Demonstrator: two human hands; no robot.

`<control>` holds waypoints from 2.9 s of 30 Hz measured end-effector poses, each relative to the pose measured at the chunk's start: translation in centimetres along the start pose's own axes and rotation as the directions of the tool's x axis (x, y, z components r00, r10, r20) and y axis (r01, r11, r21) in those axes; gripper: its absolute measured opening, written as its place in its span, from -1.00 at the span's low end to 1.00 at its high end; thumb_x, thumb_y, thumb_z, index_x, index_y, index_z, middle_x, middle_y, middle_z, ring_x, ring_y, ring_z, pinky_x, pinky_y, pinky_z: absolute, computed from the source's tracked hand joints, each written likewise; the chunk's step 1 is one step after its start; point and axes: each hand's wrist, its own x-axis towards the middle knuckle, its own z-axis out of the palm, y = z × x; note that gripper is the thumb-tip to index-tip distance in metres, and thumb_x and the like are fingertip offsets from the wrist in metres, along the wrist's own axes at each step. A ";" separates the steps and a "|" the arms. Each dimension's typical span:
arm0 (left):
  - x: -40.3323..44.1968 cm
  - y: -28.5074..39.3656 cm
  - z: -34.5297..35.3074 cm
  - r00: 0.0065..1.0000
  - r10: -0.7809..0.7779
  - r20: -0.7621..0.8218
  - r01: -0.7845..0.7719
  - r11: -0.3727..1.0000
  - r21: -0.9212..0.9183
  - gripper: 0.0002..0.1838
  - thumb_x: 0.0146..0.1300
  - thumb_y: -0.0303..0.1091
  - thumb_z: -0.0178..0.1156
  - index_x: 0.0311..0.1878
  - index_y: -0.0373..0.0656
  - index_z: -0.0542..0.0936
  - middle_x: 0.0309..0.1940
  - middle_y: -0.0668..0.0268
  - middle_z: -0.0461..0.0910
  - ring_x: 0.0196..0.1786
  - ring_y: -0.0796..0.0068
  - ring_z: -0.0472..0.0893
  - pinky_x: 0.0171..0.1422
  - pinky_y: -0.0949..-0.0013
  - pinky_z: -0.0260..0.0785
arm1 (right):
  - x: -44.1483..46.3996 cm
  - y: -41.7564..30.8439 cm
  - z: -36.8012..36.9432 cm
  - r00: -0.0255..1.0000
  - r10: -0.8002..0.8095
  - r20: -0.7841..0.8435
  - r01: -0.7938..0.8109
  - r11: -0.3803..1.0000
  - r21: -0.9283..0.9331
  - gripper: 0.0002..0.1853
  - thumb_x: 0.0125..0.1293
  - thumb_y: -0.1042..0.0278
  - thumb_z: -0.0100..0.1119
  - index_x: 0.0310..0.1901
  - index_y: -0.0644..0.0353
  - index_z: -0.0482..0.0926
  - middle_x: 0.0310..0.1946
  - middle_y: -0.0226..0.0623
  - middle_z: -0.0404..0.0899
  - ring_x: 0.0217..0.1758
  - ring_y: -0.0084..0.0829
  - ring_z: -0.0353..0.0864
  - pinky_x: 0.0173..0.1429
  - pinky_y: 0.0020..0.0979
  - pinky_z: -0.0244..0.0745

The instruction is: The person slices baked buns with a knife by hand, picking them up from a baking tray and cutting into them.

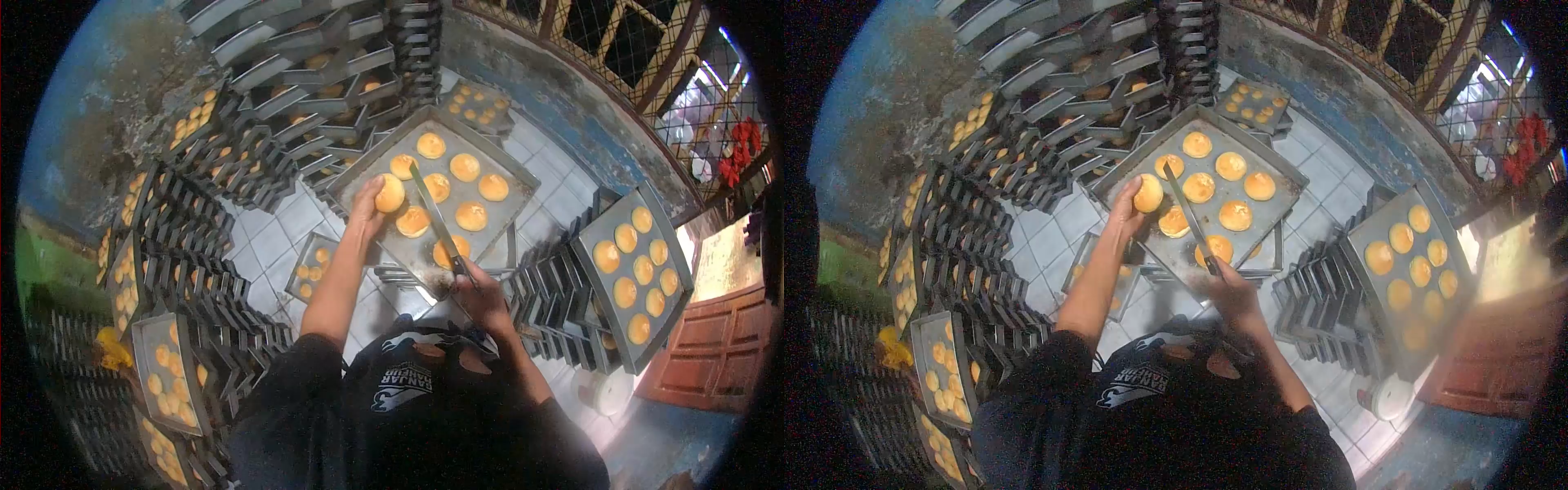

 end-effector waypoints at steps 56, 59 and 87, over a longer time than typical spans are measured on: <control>-4.0 -2.8 8.2 0.980 -0.180 -0.080 0.123 0.876 -0.466 -0.64 0.47 0.08 0.16 -0.09 -0.02 0.65 -0.22 0.36 0.71 -0.15 0.40 0.67 0.00 0.22 0.53 | -0.7 -1.0 -1.6 0.985 -0.171 -0.029 0.168 0.982 -0.087 -0.50 0.49 0.35 0.09 0.39 0.36 0.43 -0.21 0.12 0.72 -0.12 -0.15 0.80 0.03 -0.24 0.60; -6.6 -4.6 10.8 0.966 -0.245 -0.077 0.194 0.893 -0.407 -0.61 0.48 0.13 0.11 -0.07 0.02 0.65 -0.19 0.37 0.69 -0.13 0.33 0.64 0.01 0.17 0.51 | 1.4 -1.1 -1.3 0.994 -0.104 -0.027 0.104 0.995 0.000 -0.51 0.50 0.33 0.08 0.39 0.36 0.42 -0.17 0.15 0.71 -0.10 -0.14 0.78 0.04 -0.24 0.59; -7.8 -7.1 13.5 0.941 -0.267 -0.209 0.125 0.846 -0.519 -0.62 0.59 0.04 -0.01 -0.04 0.00 0.67 -0.16 0.38 0.74 -0.11 0.36 0.72 -0.06 0.20 0.59 | 3.0 3.1 -4.9 0.989 -0.113 0.094 0.100 0.986 0.131 -0.54 0.48 0.38 0.09 0.37 0.29 0.44 -0.11 0.30 0.64 0.01 0.23 0.68 0.08 -0.15 0.57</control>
